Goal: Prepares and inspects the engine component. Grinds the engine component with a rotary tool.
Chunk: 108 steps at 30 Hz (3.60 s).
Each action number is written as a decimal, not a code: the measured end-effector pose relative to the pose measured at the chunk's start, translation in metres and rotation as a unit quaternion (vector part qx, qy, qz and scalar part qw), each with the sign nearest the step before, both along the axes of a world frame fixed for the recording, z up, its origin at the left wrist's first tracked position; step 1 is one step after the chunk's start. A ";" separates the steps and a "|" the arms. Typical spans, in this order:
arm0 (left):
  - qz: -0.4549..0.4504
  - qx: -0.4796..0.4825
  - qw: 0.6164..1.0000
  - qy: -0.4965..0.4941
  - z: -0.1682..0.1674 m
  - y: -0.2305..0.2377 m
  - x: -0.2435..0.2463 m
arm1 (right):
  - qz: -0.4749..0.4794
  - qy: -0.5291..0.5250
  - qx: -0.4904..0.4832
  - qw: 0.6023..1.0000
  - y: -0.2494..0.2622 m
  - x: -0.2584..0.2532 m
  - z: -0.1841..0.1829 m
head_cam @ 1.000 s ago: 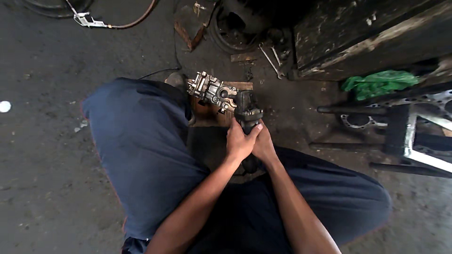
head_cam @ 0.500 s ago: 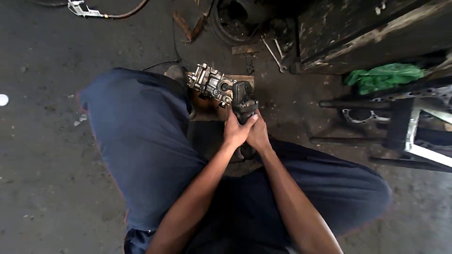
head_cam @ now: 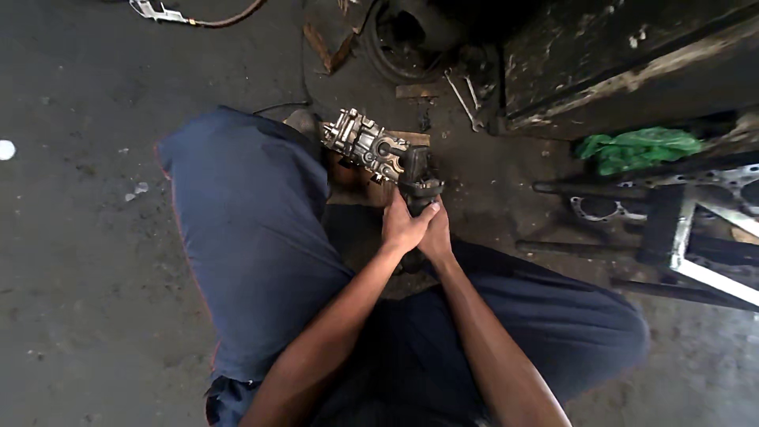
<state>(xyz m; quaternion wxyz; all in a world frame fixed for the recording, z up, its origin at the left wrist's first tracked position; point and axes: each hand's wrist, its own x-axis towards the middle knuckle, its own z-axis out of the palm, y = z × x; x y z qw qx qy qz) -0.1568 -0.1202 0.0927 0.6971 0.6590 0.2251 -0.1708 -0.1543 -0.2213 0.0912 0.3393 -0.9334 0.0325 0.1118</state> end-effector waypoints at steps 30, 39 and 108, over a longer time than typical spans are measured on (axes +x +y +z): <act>-0.059 0.144 0.988 0.017 0.016 0.006 0.006 | -0.103 0.084 0.277 0.952 0.003 0.000 -0.009; -0.100 0.153 0.983 -0.009 0.019 0.001 0.009 | -0.159 0.126 0.399 0.894 -0.003 0.000 -0.013; -0.131 0.222 0.966 -0.016 0.011 0.009 0.006 | -0.227 0.138 0.442 0.857 0.017 -0.017 -0.026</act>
